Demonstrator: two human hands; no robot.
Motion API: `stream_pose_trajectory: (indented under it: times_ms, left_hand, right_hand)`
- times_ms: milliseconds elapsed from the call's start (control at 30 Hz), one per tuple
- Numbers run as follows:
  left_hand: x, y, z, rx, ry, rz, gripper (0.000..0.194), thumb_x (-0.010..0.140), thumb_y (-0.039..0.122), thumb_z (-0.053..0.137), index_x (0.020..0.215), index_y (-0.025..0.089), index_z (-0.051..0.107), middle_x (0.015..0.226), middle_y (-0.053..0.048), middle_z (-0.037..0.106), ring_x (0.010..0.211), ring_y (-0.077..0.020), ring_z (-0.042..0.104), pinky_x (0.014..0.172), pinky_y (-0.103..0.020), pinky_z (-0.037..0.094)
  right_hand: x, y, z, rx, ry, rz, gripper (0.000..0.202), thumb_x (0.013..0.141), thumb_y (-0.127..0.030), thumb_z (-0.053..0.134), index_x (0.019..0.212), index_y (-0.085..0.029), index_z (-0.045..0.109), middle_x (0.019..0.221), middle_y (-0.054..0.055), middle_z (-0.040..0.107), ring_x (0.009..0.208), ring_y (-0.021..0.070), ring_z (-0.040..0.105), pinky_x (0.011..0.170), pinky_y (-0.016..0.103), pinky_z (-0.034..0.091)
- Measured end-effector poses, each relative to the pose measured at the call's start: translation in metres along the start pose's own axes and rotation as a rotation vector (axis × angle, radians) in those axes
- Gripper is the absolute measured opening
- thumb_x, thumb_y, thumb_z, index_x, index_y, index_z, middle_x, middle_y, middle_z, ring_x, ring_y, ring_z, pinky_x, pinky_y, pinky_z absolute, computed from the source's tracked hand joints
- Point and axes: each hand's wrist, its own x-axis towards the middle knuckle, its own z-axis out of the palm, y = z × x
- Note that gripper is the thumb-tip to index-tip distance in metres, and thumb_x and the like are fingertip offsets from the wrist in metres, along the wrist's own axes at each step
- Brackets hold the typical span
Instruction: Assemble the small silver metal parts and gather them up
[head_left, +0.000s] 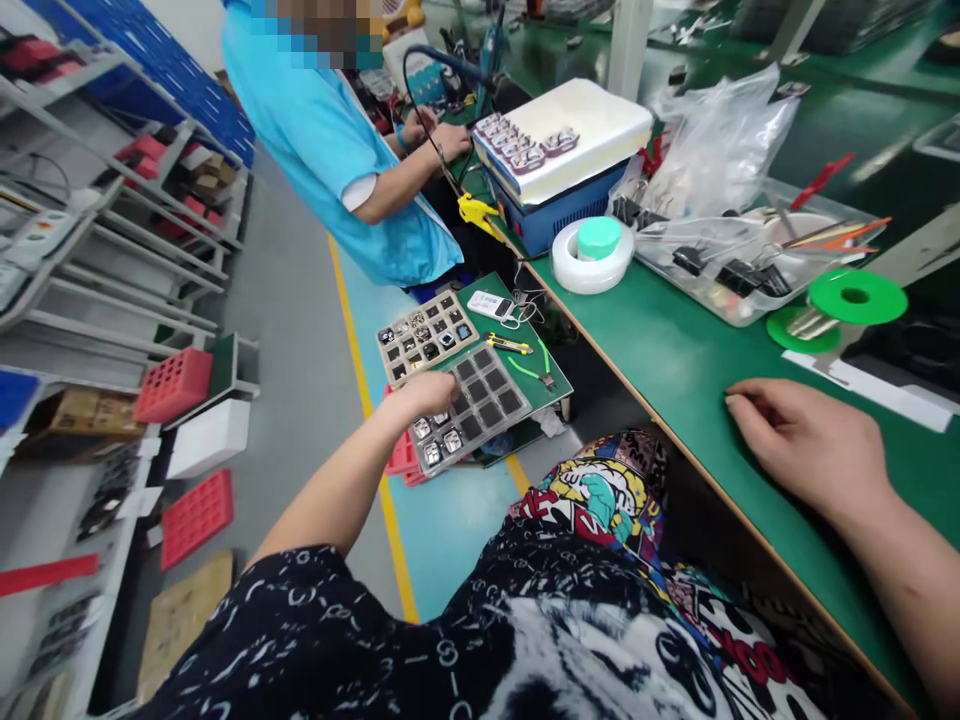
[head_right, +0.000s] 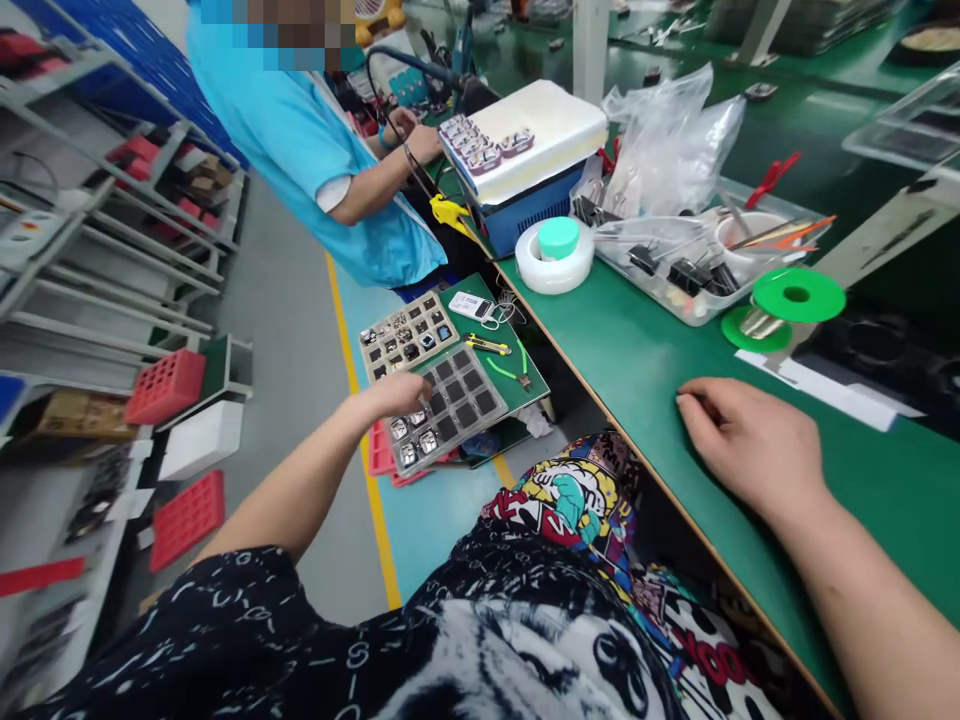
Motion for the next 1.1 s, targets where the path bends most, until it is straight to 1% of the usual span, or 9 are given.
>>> stream_pose_trajectory:
  times_ms: [100,167,233,333,433,567,800,967,1100]
  left_hand:
    - [-0.007,-0.012,0.062,0.005,-0.063,-0.072,0.028,0.073,0.021,0.076,0.101,0.022,0.081,0.103,-0.012,0.079,0.095,-0.0281,0.073,0.081,-0.033,0.051]
    - [-0.012,-0.014,0.09,0.016,-0.066,-0.13,0.026,0.08,0.026,0.073,0.104,0.02,0.08,0.109,-0.016,0.079,0.1,-0.0308,0.073,0.084,-0.035,0.053]
    - [-0.017,-0.014,0.108,0.023,-0.031,-0.184,0.026,0.087,0.032,0.068,0.106,0.018,0.079,0.112,-0.019,0.078,0.105,-0.0327,0.073,0.087,-0.038,0.054]
    - [-0.02,-0.012,0.123,0.01,0.025,-0.214,0.027,0.089,0.034,0.066,0.109,0.019,0.077,0.119,-0.019,0.076,0.11,-0.0327,0.073,0.09,-0.037,0.054]
    - [-0.017,-0.012,0.132,-0.024,0.057,-0.205,0.024,0.089,0.03,0.066,0.11,0.022,0.075,0.119,-0.015,0.077,0.109,-0.0301,0.074,0.089,-0.035,0.054]
    - [-0.011,-0.021,0.139,-0.067,0.048,-0.205,0.014,0.085,0.026,0.065,0.098,0.023,0.07,0.104,-0.01,0.077,0.098,-0.0279,0.075,0.079,-0.033,0.052]
    - [-0.002,-0.044,0.128,-0.083,0.048,-0.149,0.015,0.077,0.02,0.069,0.089,0.023,0.061,0.113,-0.009,0.07,0.099,-0.0254,0.07,0.077,-0.032,0.047]
    - [0.004,-0.039,0.122,-0.102,0.0,-0.086,0.017,0.074,0.014,0.063,0.087,0.024,0.06,0.09,-0.002,0.072,0.087,-0.0234,0.07,0.07,-0.031,0.043]
    - [0.004,-0.034,0.122,-0.077,-0.014,-0.03,0.026,0.07,0.009,0.062,0.09,0.026,0.062,0.096,-0.004,0.074,0.095,-0.0275,0.072,0.074,-0.033,0.044]
  right_hand:
    - [0.0,0.001,0.001,-0.003,-0.003,0.007,0.031,0.105,-0.052,0.048,0.109,-0.031,0.071,0.103,0.005,0.08,0.093,0.0306,0.073,0.067,0.04,0.049]
    - [0.0,0.003,0.001,0.0,0.008,0.007,0.031,0.105,-0.051,0.048,0.109,-0.031,0.071,0.103,0.005,0.08,0.094,0.0308,0.073,0.067,0.04,0.05]
    - [-0.001,0.005,0.002,0.001,0.021,-0.012,0.029,0.106,-0.048,0.049,0.11,-0.031,0.071,0.104,0.005,0.08,0.094,0.0301,0.074,0.069,0.04,0.051]
    - [-0.003,0.009,0.004,0.004,0.045,-0.056,0.025,0.104,-0.045,0.055,0.109,-0.029,0.073,0.105,0.002,0.079,0.089,0.0256,0.074,0.071,0.038,0.052]
    - [-0.003,0.012,0.007,0.004,0.051,-0.075,0.026,0.107,-0.045,0.053,0.109,-0.028,0.073,0.107,0.0,0.079,0.091,0.023,0.074,0.073,0.036,0.052]
    - [-0.003,0.01,0.006,0.005,0.033,-0.069,0.027,0.11,-0.043,0.049,0.11,-0.028,0.072,0.108,0.001,0.078,0.092,0.0227,0.074,0.075,0.036,0.053]
    - [-0.004,0.008,0.003,0.005,0.017,-0.071,0.025,0.11,-0.042,0.049,0.109,-0.029,0.07,0.108,0.0,0.077,0.092,0.0218,0.074,0.074,0.036,0.052]
    - [-0.003,0.01,0.004,0.022,0.008,-0.067,0.025,0.11,-0.042,0.049,0.11,-0.029,0.071,0.108,0.001,0.077,0.092,0.0231,0.073,0.074,0.036,0.052]
    - [-0.005,0.01,0.003,0.028,0.01,-0.059,0.024,0.11,-0.042,0.05,0.11,-0.03,0.07,0.106,0.001,0.077,0.091,0.0227,0.073,0.073,0.036,0.052]
